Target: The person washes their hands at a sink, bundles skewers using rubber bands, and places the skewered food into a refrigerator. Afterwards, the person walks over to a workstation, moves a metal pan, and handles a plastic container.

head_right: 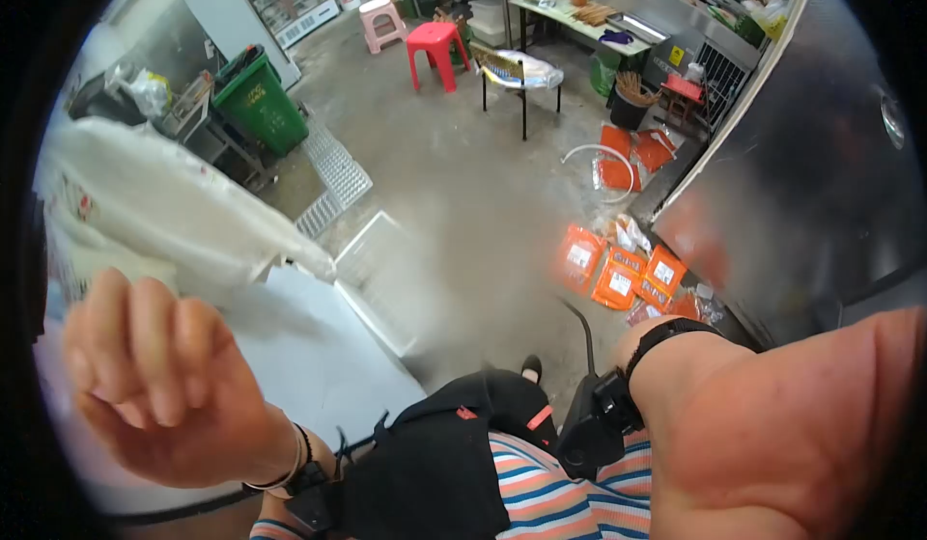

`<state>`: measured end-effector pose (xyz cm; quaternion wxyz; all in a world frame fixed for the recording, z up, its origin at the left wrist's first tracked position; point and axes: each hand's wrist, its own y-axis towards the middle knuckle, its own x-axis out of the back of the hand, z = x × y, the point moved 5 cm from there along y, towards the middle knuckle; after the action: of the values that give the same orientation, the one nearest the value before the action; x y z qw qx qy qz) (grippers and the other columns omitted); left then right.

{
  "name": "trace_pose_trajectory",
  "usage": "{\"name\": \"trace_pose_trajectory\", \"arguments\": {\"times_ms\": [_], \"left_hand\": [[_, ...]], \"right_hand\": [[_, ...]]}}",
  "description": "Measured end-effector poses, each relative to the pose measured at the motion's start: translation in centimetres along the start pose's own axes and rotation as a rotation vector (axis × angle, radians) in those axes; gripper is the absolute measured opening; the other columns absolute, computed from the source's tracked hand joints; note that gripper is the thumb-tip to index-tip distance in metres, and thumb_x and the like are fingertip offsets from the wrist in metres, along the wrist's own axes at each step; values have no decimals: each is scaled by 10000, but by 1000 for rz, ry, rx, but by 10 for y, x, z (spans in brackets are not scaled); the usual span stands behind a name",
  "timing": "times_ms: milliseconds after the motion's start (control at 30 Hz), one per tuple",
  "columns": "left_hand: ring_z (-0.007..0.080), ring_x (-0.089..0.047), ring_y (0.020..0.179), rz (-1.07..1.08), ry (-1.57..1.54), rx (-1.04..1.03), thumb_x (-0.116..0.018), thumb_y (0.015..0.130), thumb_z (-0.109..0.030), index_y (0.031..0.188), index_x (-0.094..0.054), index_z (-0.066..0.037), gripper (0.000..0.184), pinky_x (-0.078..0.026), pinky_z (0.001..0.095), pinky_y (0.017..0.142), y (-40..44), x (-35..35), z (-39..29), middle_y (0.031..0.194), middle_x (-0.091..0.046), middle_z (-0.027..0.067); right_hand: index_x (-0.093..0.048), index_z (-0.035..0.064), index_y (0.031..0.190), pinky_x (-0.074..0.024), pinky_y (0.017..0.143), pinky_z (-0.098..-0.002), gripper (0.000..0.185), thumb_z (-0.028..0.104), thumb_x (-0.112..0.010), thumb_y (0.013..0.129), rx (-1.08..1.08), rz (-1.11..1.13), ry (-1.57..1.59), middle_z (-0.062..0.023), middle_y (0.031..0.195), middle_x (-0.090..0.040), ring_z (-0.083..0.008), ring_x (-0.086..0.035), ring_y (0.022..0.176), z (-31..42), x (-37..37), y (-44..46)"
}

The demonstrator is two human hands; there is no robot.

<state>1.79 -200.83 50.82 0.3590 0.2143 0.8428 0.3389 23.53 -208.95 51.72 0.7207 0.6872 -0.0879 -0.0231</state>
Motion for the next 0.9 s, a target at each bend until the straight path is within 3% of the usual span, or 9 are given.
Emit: {"name": "trace_pose_trajectory", "arguments": {"times_ms": [100,167,200,233,333,433,567,767,900], "left_hand": [[104,-421,577,85,49,-24,-552,900,-73,850,-451,-57,114,-357,247,515,26,-18,44,787,-420,7],[102,-422,621,16,13,-113,-552,904,-93,983,-473,-31,128,-354,255,532,45,-24,69,818,-402,23],[103,-415,667,37,128,-205,-570,895,-97,1120,-442,-4,275,-346,256,558,58,-32,81,898,-424,45],[107,-407,715,27,154,-377,-538,887,-56,1132,-460,15,266,-335,247,579,71,-41,94,986,-448,66],[121,-413,703,263,594,-610,-536,866,-67,1015,-550,1,165,-342,254,611,112,-42,91,927,-498,50],[140,-427,726,635,751,-624,-545,864,-90,1009,-554,-7,167,-355,273,622,146,-36,103,933,-508,61],[166,-445,756,936,921,-532,-557,861,-121,1001,-559,-18,173,-373,298,636,189,-8,141,942,-522,74],[204,-473,802,986,1154,-459,-575,857,-167,989,-566,-35,187,-399,335,656,283,76,189,956,-543,95],[229,-491,832,947,1212,-411,-587,854,-198,982,-571,-47,198,-417,360,670,356,107,203,964,-557,109]], "right_hand": [[-504,80,1148,-453,697,-395,459,346,-652,805,33,14,-8,-82,1076,-415,-228,-444,937,-28,39,9],[-507,77,1143,-450,697,-392,453,342,-651,805,53,28,-28,-81,1066,-420,-226,-445,930,-45,63,12],[-509,76,1140,-449,696,-391,450,341,-651,805,67,43,-35,-81,1060,-422,-225,-445,926,-51,73,13],[-510,74,1137,-447,696,-390,447,339,-651,806,79,60,-41,-81,1055,-424,-223,-446,922,-58,81,15],[-515,70,1128,-443,695,-386,438,335,-649,806,110,112,-66,-79,1038,-431,-219,-447,911,-79,100,22],[-520,66,1119,-439,695,-382,429,330,-648,807,123,153,-64,-78,1022,-437,-216,-448,900,-111,109,32],[-526,60,1108,-434,693,-376,417,324,-646,808,172,183,-21,-77,1000,-446,-211,-449,885,-171,119,38],[-536,51,1091,-425,692,-368,400,314,-644,810,251,195,21,-74,967,-460,-203,-451,862,-312,114,50],[-542,45,1079,-420,691,-363,389,308,-642,811,253,22,83,-73,945,-469,-198,-452,847,-409,104,75]]}}
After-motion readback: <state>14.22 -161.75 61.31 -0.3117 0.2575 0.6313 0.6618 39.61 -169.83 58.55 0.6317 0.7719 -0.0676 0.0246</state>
